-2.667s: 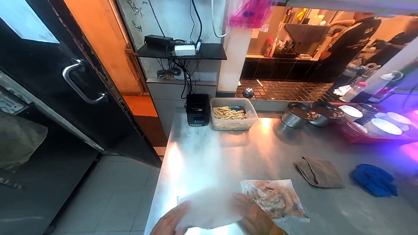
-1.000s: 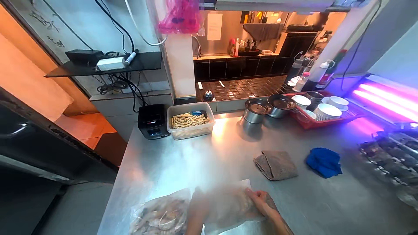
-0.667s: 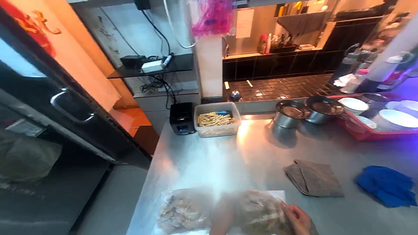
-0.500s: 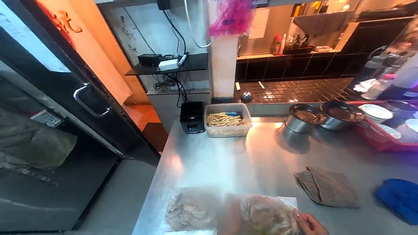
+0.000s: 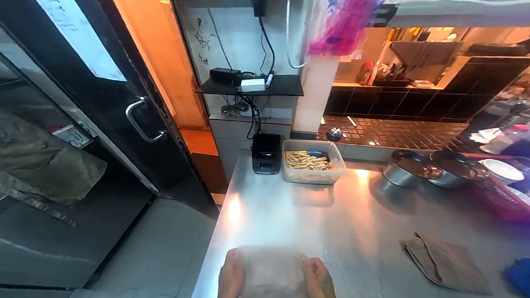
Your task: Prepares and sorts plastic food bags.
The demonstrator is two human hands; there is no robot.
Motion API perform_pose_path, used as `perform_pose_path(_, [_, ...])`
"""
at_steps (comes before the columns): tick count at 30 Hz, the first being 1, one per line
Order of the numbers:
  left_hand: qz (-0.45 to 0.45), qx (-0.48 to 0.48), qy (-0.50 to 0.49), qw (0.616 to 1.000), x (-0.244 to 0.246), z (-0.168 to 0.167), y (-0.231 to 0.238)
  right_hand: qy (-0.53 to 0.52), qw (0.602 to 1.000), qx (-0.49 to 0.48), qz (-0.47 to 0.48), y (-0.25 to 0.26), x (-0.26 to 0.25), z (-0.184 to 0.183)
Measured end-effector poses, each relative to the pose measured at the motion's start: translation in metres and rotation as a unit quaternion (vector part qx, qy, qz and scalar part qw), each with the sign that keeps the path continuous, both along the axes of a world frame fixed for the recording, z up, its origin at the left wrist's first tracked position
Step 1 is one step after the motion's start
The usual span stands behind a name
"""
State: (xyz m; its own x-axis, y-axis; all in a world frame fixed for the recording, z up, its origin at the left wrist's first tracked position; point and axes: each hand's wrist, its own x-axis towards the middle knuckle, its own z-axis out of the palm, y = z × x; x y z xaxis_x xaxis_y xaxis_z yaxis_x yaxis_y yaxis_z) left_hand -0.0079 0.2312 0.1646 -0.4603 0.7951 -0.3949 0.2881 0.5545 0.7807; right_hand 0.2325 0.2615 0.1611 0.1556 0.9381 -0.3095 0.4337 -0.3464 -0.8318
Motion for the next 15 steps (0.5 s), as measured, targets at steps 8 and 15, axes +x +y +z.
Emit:
perform_pose_path(8, [-0.043,-0.001,0.087,0.995,0.002,0.013,-0.002,-0.065,0.998,-0.006,-0.016,-0.015,-0.009,0.004])
perform_pose_path(15, [-0.068,0.021,0.087,0.994,-0.004,0.015,0.0,-0.056,0.996,-0.035,-0.053,-0.026,-0.025,0.026])
